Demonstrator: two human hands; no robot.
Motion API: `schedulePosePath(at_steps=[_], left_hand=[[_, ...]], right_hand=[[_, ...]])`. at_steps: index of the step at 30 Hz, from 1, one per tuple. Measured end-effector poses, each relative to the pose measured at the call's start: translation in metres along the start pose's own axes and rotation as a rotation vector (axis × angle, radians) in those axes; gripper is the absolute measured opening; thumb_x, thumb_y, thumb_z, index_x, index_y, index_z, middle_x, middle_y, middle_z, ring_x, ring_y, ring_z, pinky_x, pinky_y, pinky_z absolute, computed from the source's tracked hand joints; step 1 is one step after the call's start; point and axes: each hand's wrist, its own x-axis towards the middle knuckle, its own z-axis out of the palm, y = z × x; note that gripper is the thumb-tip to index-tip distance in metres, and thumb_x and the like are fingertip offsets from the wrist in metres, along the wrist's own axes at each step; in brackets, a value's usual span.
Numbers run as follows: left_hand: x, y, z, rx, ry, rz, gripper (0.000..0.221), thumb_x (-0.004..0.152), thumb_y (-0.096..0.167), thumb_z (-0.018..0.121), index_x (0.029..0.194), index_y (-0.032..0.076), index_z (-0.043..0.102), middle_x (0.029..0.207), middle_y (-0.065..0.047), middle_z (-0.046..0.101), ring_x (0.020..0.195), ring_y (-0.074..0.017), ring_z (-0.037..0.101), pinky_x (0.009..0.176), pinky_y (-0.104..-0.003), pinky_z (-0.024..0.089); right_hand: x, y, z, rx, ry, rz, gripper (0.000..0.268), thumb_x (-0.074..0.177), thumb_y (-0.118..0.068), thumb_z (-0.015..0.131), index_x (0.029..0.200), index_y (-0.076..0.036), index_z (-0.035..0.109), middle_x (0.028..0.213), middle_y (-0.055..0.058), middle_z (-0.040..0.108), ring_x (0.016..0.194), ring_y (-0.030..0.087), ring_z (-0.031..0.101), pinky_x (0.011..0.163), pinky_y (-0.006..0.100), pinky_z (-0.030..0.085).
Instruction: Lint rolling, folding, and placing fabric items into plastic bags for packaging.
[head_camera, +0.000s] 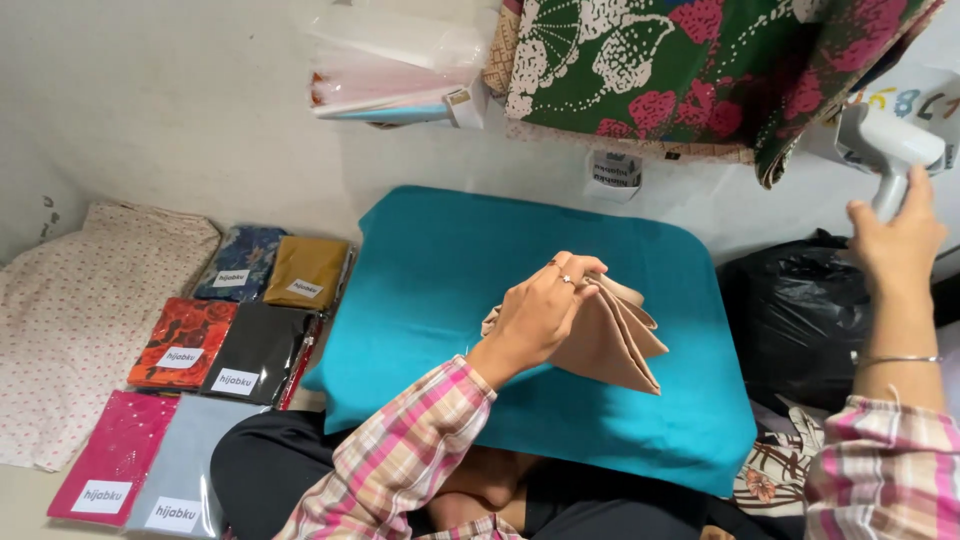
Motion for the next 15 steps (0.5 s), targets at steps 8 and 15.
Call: schedulePosePath(at_steps=[8, 15], left_hand=[[0.002, 0.008, 0.006, 0.084, -0.002, 0.118, 0.016, 0.100, 0.014, 0.058, 0.115, 0.011, 0.060, 0.100, -0.003, 0.064, 0.077, -0.0196, 0.065, 0.069, -0.034, 0.052], [0.004, 0.023, 0.003, 0.092, 0.014, 0.150, 0.012, 0.099, 0.015, 0.060, 0.111, 0.012, 0.062, 0.097, 0.000, 0.064, 0.073, -0.0166, 0.063, 0.066, -0.031, 0.050]], right_hand=[[-0.033, 0.020, -0.001, -0.246, 0.022, -0.117, 0.073, 0.100, -0.009, 0.079, 0.159, 0.018, 0.045, 0.106, 0.034, 0.069, 0.073, 0.038, 0.061, 0.068, 0.043, 0.051], [-0.063, -0.035, 0.000, -0.400, 0.091, -0.084, 0.074, 0.102, -0.014, 0.083, 0.156, 0.015, 0.041, 0.124, 0.038, 0.052, 0.095, 0.052, 0.061, 0.084, 0.054, 0.051]])
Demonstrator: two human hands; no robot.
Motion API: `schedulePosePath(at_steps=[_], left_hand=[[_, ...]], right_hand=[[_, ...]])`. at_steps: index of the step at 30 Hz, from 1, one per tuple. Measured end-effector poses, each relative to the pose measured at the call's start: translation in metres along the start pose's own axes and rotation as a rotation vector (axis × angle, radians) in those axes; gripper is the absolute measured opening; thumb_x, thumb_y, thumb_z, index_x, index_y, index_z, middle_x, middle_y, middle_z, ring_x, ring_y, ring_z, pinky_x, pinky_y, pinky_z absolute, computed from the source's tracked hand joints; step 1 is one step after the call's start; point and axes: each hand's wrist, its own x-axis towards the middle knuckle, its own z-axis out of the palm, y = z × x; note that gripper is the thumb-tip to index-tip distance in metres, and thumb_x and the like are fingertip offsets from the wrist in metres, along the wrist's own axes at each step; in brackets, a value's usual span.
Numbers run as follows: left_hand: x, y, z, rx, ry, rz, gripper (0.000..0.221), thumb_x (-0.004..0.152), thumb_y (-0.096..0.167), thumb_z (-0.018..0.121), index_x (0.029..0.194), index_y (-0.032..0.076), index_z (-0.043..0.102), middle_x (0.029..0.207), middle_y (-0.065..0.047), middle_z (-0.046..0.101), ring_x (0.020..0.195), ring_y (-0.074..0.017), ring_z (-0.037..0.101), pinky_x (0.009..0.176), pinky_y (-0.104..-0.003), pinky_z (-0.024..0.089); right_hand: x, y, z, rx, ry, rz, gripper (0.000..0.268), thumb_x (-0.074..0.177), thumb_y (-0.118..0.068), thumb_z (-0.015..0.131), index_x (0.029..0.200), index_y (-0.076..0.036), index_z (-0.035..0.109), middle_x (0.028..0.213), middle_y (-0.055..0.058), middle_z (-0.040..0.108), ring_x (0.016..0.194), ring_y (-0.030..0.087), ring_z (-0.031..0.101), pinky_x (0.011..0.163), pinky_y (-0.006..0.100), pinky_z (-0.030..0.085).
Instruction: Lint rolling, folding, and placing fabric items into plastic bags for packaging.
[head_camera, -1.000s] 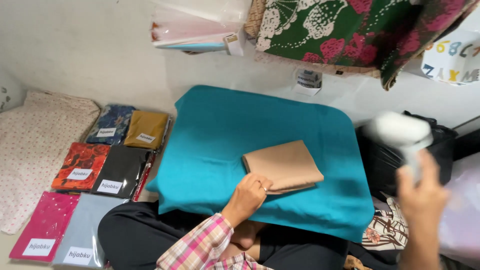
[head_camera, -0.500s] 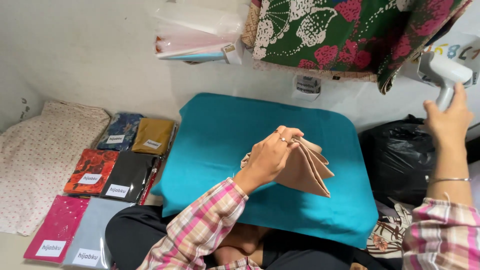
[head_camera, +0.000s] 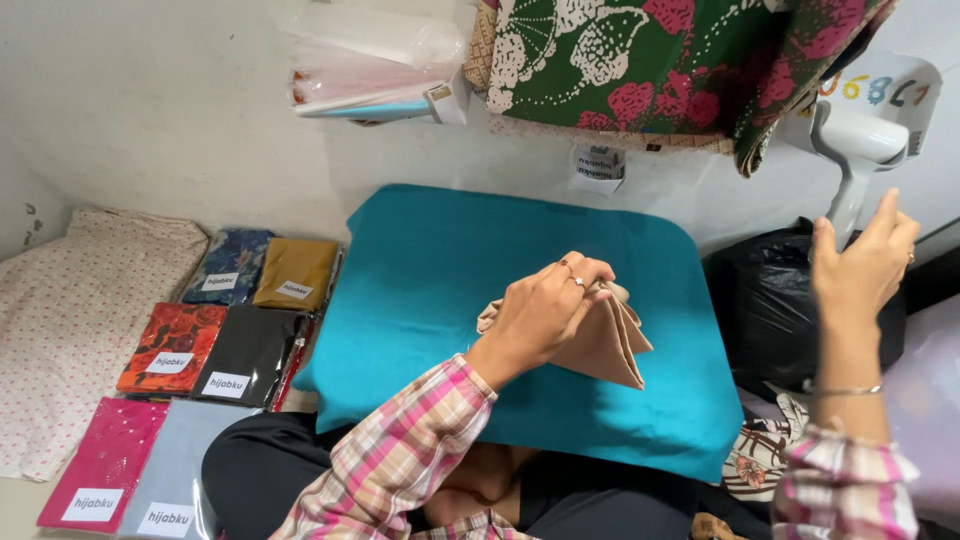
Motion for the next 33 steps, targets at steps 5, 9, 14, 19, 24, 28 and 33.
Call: schedulePosePath(at_steps=[5, 9, 14, 19, 24, 28, 33], left_hand=[[0.003, 0.012, 0.006, 0.017, -0.046, 0.003, 0.010, 0.096, 0.018, 0.059, 0.106, 0.018, 0.060, 0.101, 0.001, 0.065, 0.070, -0.0226, 0.067, 0.055, -0.036, 0.050], [0.002, 0.011, 0.010, 0.055, -0.150, -0.018, 0.022, 0.105, 0.035, 0.052, 0.109, 0.015, 0.059, 0.093, -0.006, 0.062, 0.086, -0.0311, 0.072, 0.072, -0.044, 0.060], [0.000, -0.033, 0.024, -0.291, -0.309, -0.433, 0.024, 0.100, 0.057, 0.048, 0.110, 0.036, 0.055, 0.104, 0.006, 0.067, 0.108, -0.0221, 0.071, 0.086, -0.038, 0.060], [-0.026, -0.117, 0.103, -0.303, -0.324, -0.638, 0.029, 0.098, 0.052, 0.057, 0.115, 0.029, 0.056, 0.113, -0.004, 0.071, 0.115, -0.0303, 0.068, 0.093, -0.046, 0.056], [-0.061, -0.103, 0.110, 0.275, -0.512, -0.379, 0.049, 0.090, 0.033, 0.073, 0.133, 0.014, 0.058, 0.130, -0.019, 0.065, 0.128, -0.0377, 0.060, 0.100, -0.050, 0.054], [-0.098, -0.098, 0.110, 0.346, -0.587, -0.216, 0.060, 0.100, 0.049, 0.053, 0.150, 0.017, 0.046, 0.156, -0.012, 0.048, 0.150, -0.0359, 0.033, 0.119, -0.059, 0.030], [-0.106, -0.106, 0.120, 0.430, -0.557, -0.219, 0.065, 0.099, 0.058, 0.044, 0.152, 0.020, 0.047, 0.163, -0.008, 0.041, 0.154, -0.0334, 0.029, 0.119, -0.061, 0.028]], right_hand=[[-0.042, -0.155, -0.080, 0.847, -0.534, -0.328, 0.108, 0.066, -0.059, 0.069, 0.152, 0.000, 0.039, 0.151, 0.017, 0.048, 0.147, 0.032, 0.042, 0.124, 0.045, 0.030], [-0.080, -0.132, -0.034, 0.680, -0.796, -0.467, 0.119, 0.051, -0.046, 0.104, 0.146, -0.001, 0.048, 0.142, 0.023, 0.057, 0.138, 0.045, 0.046, 0.123, 0.064, 0.016], [-0.062, -0.074, -0.016, 0.882, -1.230, -0.125, 0.019, 0.088, -0.013, 0.072, 0.099, -0.005, 0.085, 0.094, 0.008, 0.082, 0.098, 0.018, 0.072, 0.094, 0.053, 0.055], [-0.064, -0.099, 0.007, 0.721, -1.263, -0.018, 0.029, 0.092, -0.024, 0.070, 0.112, -0.004, 0.077, 0.100, 0.017, 0.079, 0.102, 0.028, 0.069, 0.090, 0.051, 0.056], [-0.094, -0.100, 0.065, 0.273, -1.219, -0.171, 0.043, 0.100, -0.035, 0.057, 0.133, -0.009, 0.068, 0.119, 0.020, 0.077, 0.113, 0.043, 0.070, 0.099, 0.055, 0.055], [-0.098, -0.098, 0.070, 0.203, -1.197, -0.096, 0.044, 0.098, -0.043, 0.062, 0.131, -0.014, 0.070, 0.110, 0.015, 0.081, 0.108, 0.038, 0.074, 0.093, 0.051, 0.060], [-0.135, -0.106, 0.087, -0.153, -0.552, -0.415, 0.053, 0.086, -0.050, 0.068, 0.134, -0.028, 0.065, 0.112, 0.001, 0.069, 0.106, 0.028, 0.072, 0.089, 0.045, 0.061]])
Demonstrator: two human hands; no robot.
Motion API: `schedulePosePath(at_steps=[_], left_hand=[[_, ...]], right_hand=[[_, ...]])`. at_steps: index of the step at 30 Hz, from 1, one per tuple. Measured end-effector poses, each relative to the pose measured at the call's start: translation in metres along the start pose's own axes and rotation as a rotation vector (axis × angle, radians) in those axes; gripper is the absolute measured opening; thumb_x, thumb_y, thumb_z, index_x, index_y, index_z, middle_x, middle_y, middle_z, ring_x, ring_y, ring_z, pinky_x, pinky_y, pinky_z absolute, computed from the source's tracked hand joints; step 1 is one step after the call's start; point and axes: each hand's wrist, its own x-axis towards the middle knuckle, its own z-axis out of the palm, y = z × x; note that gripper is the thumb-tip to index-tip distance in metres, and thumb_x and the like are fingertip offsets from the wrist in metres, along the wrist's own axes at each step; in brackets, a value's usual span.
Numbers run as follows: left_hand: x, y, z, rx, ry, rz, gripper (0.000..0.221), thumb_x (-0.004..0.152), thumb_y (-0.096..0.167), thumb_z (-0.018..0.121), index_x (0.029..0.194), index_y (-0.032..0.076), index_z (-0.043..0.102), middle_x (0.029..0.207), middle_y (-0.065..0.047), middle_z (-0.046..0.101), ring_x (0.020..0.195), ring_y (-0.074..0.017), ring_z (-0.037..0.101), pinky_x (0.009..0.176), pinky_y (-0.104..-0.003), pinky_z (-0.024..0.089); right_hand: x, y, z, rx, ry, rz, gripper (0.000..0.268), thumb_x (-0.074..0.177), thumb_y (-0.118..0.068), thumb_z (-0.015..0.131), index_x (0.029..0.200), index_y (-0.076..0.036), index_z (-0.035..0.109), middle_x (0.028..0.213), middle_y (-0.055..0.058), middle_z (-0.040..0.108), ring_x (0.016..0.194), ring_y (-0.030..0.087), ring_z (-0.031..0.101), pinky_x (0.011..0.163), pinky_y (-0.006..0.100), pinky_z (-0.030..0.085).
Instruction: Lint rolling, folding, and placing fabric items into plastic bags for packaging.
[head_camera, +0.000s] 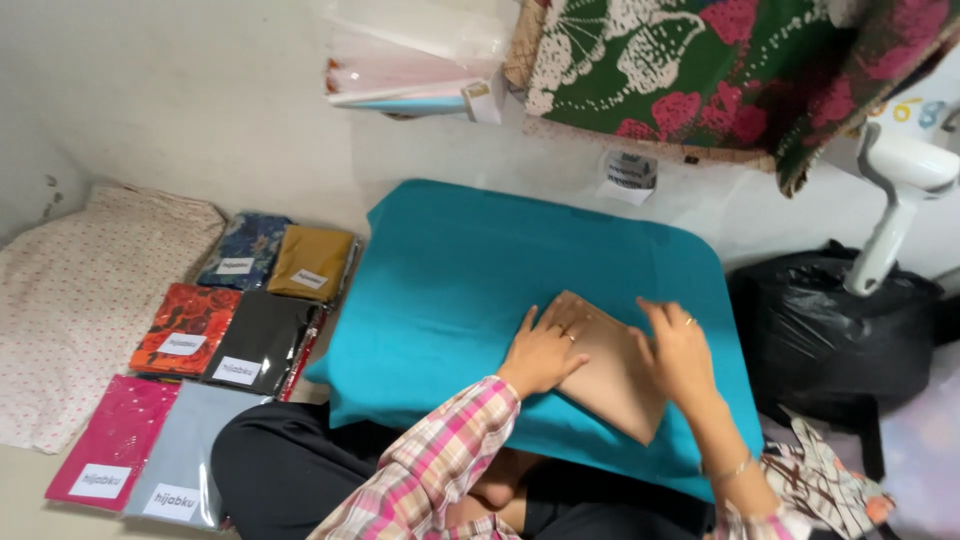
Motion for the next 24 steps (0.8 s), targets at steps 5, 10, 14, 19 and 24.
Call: schedulePosePath(at_steps=[5, 10, 14, 19, 24], left_hand=[[0.015, -0.020, -0.037, -0.141, 0.367, 0.011, 0.048, 0.097, 0.024, 0.054, 0.141, 0.005, 0.056, 0.157, -0.018, 0.043, 0.146, -0.0407, 0.038, 0.115, -0.059, 0.029], [0.044, -0.091, -0.189, -0.051, 0.973, -0.076, 0.053, 0.093, 0.010, 0.069, 0.143, 0.012, 0.052, 0.160, -0.014, 0.040, 0.143, -0.0383, 0.049, 0.112, -0.045, 0.048], [0.084, -0.165, -0.261, 0.355, 0.904, -0.243, 0.065, 0.095, 0.029, 0.077, 0.152, 0.016, 0.048, 0.155, 0.000, 0.049, 0.130, -0.0247, 0.051, 0.103, -0.040, 0.050], [0.111, -0.185, -0.301, 0.268, 0.979, -0.159, 0.006, 0.077, 0.016, 0.083, 0.081, 0.014, 0.079, 0.081, 0.000, 0.066, 0.064, -0.0181, 0.054, 0.061, -0.034, 0.052], [0.131, -0.182, -0.335, -0.076, 0.935, -0.298, 0.018, 0.066, 0.013, 0.088, 0.062, 0.015, 0.071, 0.063, 0.006, 0.070, 0.059, -0.0141, 0.064, 0.059, -0.033, 0.053]], right_hand=[[-0.032, -0.078, -0.021, 0.395, 0.141, -0.236, 0.068, 0.093, -0.041, 0.060, 0.148, -0.003, 0.048, 0.151, 0.015, 0.051, 0.141, 0.034, 0.046, 0.114, 0.051, 0.034], [-0.036, -0.079, -0.005, 0.410, 0.046, -0.113, 0.065, 0.097, -0.043, 0.050, 0.153, -0.010, 0.044, 0.161, 0.012, 0.042, 0.148, 0.032, 0.038, 0.118, 0.054, 0.029], [-0.036, -0.081, -0.006, 0.435, 0.022, -0.050, 0.063, 0.097, -0.045, 0.050, 0.150, -0.011, 0.049, 0.161, 0.010, 0.043, 0.150, 0.032, 0.037, 0.120, 0.053, 0.028], [-0.035, -0.081, -0.004, 0.453, 0.009, -0.009, 0.062, 0.095, -0.046, 0.052, 0.148, -0.014, 0.052, 0.159, 0.008, 0.046, 0.150, 0.030, 0.038, 0.121, 0.052, 0.028], [-0.036, -0.081, -0.003, 0.453, 0.008, 0.001, 0.062, 0.095, -0.047, 0.052, 0.147, -0.014, 0.053, 0.158, 0.007, 0.048, 0.149, 0.027, 0.039, 0.121, 0.051, 0.028]])
